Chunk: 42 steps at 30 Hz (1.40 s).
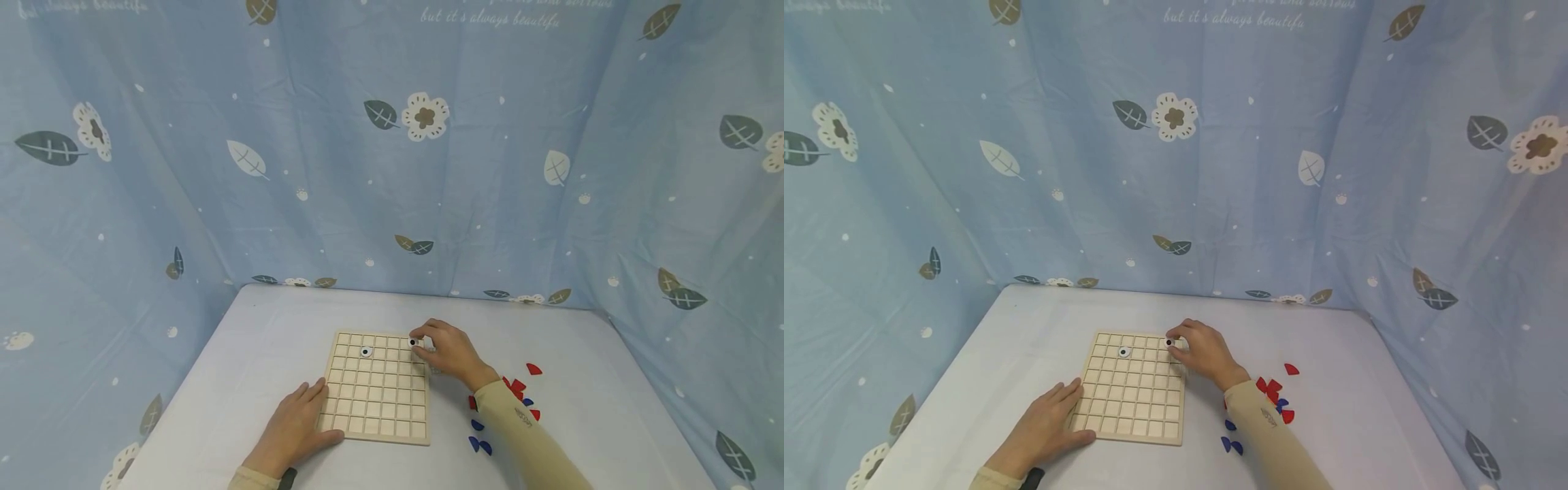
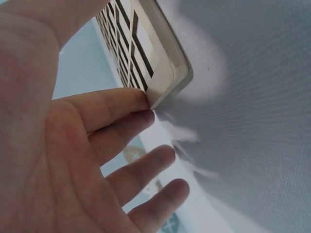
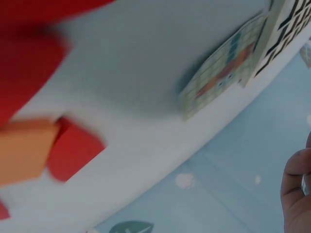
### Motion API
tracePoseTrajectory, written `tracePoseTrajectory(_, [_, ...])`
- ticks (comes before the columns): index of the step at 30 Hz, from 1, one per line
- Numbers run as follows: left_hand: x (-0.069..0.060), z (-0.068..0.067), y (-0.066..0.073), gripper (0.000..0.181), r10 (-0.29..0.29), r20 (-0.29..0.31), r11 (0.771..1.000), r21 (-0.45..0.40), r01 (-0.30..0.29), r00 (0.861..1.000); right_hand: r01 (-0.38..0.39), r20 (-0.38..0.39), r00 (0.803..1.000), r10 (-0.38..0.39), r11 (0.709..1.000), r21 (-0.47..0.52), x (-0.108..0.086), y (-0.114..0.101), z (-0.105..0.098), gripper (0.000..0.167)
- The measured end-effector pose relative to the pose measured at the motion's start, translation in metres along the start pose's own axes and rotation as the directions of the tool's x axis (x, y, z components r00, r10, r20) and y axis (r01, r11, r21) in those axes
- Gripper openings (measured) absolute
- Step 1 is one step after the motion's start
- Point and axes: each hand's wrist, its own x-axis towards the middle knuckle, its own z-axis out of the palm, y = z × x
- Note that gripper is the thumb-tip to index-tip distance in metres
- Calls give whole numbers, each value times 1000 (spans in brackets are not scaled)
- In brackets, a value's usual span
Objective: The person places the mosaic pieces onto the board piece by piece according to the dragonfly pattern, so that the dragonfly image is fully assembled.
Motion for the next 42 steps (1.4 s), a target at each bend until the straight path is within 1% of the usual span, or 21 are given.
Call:
tracePoseTrajectory(4, [1,1,-1,97,8,-2,1000,-4,-8,1000,18,2,1000,-18,1000,-14,6,-8,5,24])
tracePoseTrajectory(10, [1,2,-2,97,5,3,1000,-4,-5,1000,36,3,999,-36,999,-24,16,-19,13,24])
tracePoseTrajectory(14, [2,3,-3,98,5,4,1000,7,-5,1000,36,5,999,-36,999,-30,24,-25,18,24])
tracePoseTrajectory(19, [2,3,-4,97,4,7,1000,6,-4,1000,40,37,999,-39,999,-33,33,-33,24,24])
tracePoseTrajectory(23, [2,2,-3,97,8,8,1000,-1,-8,1000,37,86,996,-33,998,-48,38,-38,28,24])
tracePoseTrajectory(27, [2,3,-3,98,11,7,1000,0,-11,1000,18,147,989,-11,999,-48,41,-43,31,25])
tracePoseTrajectory(32, [2,2,-3,98,12,8,1000,3,-12,1000,-43,202,978,48,999,-27,42,-48,34,26])
tracePoseTrajectory(36, [2,1,-2,97,14,4,1000,5,-14,1000,-59,219,974,63,998,-25,42,-50,36,26])
tracePoseTrajectory(42, [2,0,-2,97,21,-1,1000,7,-21,1000,-84,232,968,94,995,-50,43,-52,40,24])
